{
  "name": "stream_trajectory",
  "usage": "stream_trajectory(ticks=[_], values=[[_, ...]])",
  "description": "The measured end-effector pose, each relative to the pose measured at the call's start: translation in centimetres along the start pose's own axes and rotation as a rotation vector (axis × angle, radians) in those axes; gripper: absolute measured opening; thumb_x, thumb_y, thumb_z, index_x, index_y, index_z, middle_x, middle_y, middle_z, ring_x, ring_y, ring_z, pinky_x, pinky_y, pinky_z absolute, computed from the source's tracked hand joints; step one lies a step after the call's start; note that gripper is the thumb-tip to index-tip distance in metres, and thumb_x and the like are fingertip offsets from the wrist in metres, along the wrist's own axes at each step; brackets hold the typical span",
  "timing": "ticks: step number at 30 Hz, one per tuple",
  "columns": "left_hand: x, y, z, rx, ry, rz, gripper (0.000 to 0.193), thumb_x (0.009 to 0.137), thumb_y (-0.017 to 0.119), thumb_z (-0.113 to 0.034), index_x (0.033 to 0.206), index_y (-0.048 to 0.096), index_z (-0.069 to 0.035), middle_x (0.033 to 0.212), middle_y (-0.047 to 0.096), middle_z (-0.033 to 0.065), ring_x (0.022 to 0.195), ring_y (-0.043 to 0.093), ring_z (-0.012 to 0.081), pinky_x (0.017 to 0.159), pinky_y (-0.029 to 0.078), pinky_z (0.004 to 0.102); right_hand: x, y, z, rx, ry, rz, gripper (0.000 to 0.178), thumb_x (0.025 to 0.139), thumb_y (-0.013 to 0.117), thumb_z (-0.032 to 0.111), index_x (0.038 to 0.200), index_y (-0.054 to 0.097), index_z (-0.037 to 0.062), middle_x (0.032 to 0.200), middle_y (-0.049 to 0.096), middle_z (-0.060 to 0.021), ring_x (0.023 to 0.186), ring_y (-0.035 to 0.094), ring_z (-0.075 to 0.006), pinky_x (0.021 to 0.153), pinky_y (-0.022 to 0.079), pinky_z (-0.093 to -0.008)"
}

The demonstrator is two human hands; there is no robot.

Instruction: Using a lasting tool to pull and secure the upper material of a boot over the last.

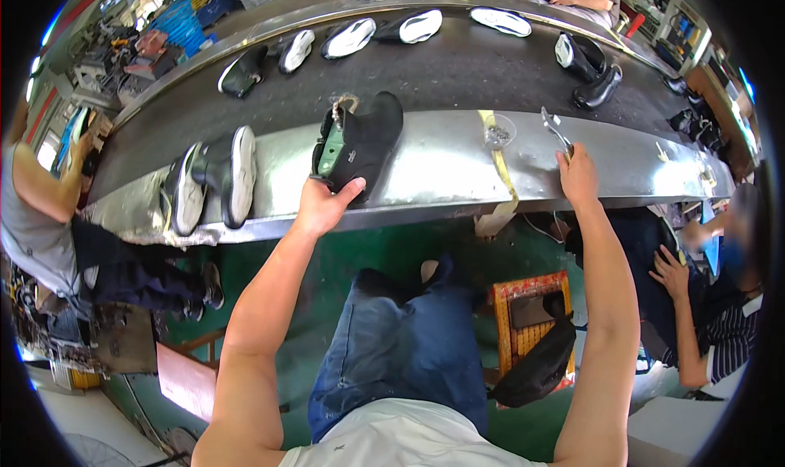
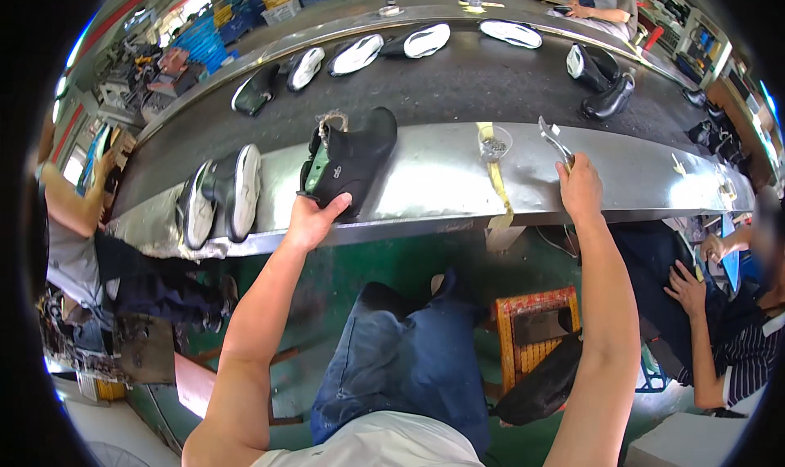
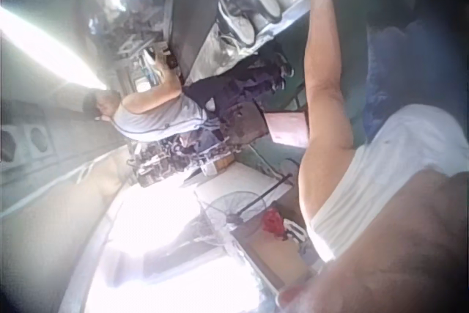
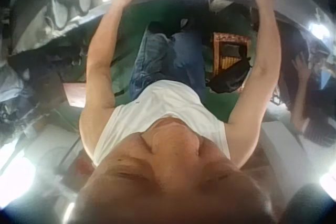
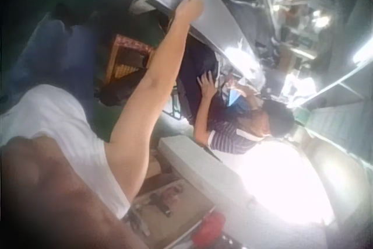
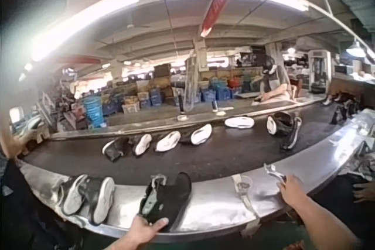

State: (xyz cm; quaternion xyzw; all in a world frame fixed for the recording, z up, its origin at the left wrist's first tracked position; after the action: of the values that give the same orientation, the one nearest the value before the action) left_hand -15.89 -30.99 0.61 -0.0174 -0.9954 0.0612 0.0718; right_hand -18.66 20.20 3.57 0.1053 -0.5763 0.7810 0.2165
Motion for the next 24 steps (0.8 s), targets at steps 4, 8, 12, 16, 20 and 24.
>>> stream_trajectory(ticks=[4, 8, 12, 16, 20, 24], values=[[7.0, 1.9, -0.6, 0.000, 0.040, 0.037, 0.044, 0.088, 0.079, -0.006, 0.127, 0.060, 0.003, 0.119, 0.070, 0.0102, 0.108, 0.065, 0.0170, 0.095, 0.053, 0.0344, 2.2, 1.4, -1.1, -0.092, -0.022, -0.017, 0.035, 0.093, 0.070, 0.030, 0.112, 0.058, 0.0033, 0.105, 0.068, -0.0198, 0.101, 0.065, -0.0404, 0.086, 0.051, -0.0506], [17.2, 7.0, 1.2, -0.128, -0.093, 0.096, 0.047, 0.090, 0.075, -0.002, 0.132, 0.056, 0.003, 0.121, 0.068, 0.0097, 0.108, 0.065, 0.0185, 0.098, 0.051, 0.0356, 2.5, 2.2, -1.3, -0.043, -0.037, -0.009, 0.037, 0.091, 0.072, 0.030, 0.113, 0.058, 0.0038, 0.103, 0.068, -0.0186, 0.101, 0.064, -0.0391, 0.087, 0.049, -0.0496], [27.6, 13.0, 3.2, -0.041, -0.020, 0.213, 0.053, 0.085, 0.080, -0.006, 0.131, 0.055, 0.001, 0.124, 0.068, 0.0114, 0.112, 0.064, 0.0213, 0.100, 0.050, 0.0353, 2.4, 2.5, -0.2, 0.030, -0.052, -0.017, 0.039, 0.087, 0.076, 0.026, 0.114, 0.058, 0.0040, 0.103, 0.068, -0.0166, 0.100, 0.063, -0.0378, 0.087, 0.048, -0.0491], [31.9, 20.3, 5.7, 0.375, -0.065, 0.275, 0.070, 0.080, 0.083, -0.008, 0.141, 0.051, 0.001, 0.132, 0.065, 0.0124, 0.118, 0.061, 0.0224, 0.105, 0.047, 0.0353, 2.1, 1.7, -1.5, 0.024, -0.019, -0.002, 0.039, 0.086, 0.077, 0.024, 0.114, 0.057, 0.0038, 0.102, 0.068, -0.0163, 0.100, 0.063, -0.0375, 0.088, 0.047, -0.0480], [36.5, 17.5, 5.9, 0.453, -0.011, 0.473, 0.082, 0.076, 0.073, -0.007, 0.150, 0.041, 0.002, 0.141, 0.058, 0.0222, 0.131, 0.057, 0.0338, 0.112, 0.042, 0.0355, 2.7, 2.1, -0.9, 0.068, -0.013, 0.025, 0.039, 0.086, 0.077, 0.023, 0.113, 0.057, 0.0034, 0.102, 0.067, -0.0162, 0.102, 0.062, -0.0370, 0.091, 0.045, -0.0468], [42.7, 12.6, 6.2, 0.944, 0.118, 0.075, 0.090, 0.075, 0.074, -0.009, 0.154, 0.032, 0.003, 0.153, 0.043, 0.0262, 0.144, 0.040, 0.0380, 0.119, 0.035, 0.0397, 2.9, 2.3, -1.2, 0.034, -0.016, 0.043, 0.041, 0.086, 0.076, 0.022, 0.116, 0.056, 0.0031, 0.104, 0.066, -0.0177, 0.101, 0.061, -0.0380, 0.090, 0.045, -0.0468]])
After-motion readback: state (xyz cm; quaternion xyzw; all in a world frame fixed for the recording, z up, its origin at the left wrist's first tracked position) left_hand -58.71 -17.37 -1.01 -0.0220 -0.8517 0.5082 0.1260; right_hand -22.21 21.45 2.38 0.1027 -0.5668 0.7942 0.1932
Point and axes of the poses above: each hand's wrist, its own x-axis towards the middle knuckle, its own y-axis out of the palm, z = x × y, the point moved 10 cm from there along x, towards the middle knuckle
